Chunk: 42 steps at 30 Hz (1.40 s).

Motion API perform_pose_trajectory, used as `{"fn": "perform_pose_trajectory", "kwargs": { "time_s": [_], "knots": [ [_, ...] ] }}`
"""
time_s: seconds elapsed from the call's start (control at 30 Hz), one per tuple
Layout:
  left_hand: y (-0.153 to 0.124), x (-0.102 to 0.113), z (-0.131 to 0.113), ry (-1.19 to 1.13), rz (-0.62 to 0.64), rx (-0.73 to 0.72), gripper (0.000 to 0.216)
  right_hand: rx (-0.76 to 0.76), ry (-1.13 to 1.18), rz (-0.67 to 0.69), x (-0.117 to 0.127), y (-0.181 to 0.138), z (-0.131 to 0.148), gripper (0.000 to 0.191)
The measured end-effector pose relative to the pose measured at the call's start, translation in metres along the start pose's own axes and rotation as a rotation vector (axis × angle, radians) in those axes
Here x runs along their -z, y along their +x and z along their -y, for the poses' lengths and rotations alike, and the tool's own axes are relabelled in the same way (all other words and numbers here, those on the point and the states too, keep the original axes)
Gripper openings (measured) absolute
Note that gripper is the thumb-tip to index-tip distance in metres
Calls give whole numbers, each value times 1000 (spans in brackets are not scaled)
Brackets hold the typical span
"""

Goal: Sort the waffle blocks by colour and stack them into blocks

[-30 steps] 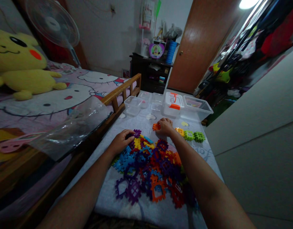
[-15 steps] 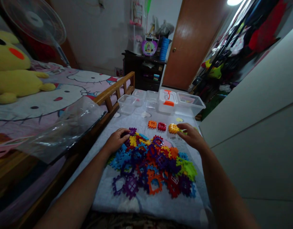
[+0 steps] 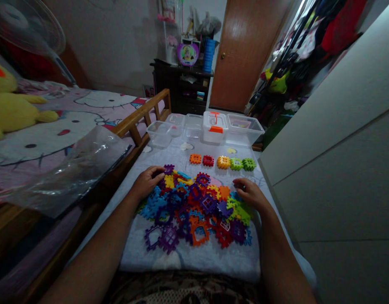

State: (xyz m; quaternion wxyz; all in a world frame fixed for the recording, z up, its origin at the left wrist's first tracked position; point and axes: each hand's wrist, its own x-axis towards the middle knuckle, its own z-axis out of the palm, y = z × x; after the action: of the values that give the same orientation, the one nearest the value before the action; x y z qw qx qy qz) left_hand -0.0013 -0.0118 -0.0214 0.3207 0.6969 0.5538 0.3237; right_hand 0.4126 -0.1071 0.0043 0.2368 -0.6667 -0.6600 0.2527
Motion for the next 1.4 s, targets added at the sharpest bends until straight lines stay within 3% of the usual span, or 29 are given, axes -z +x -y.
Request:
{"fn": "perform_pose_trajectory", "kwargs": {
  "time_s": [0.2,0.43,0.57,0.73,0.8,0.9,1.0,1.07,1.23,1.4],
  "knots": [
    [0,0,2,14,3,-4,47,96,28,89,3,-9,0,39],
    [-2,0,-3,36,-20,-1,46,153,-57,-38,-19,-1,1,34],
    [-1,0,-3,48,-28,0,47,117,-17,-94,-26,3,-1,30],
    [-2,0,-5,49,-21,21,49,-37,256,-165,-26,5,-6,35],
    [-2,0,-5,49,-27,24,48,-73,362,-144,-20,3,-8,39],
    [-2,0,-4,44,-28,32,50,-34,404,21,-5,-2,-10,43],
    [-1,0,-2,38,-19,44,52,82,337,216,9,-9,-10,51],
    [0,0,-1,45,-16,37,52,153,251,260,12,-12,-9,56],
    [0,1,-1,45,-12,26,49,202,-13,214,2,-11,-1,47],
    [-1,1,-2,41,-23,39,49,163,-46,94,-10,-6,0,37]
  ]
}}
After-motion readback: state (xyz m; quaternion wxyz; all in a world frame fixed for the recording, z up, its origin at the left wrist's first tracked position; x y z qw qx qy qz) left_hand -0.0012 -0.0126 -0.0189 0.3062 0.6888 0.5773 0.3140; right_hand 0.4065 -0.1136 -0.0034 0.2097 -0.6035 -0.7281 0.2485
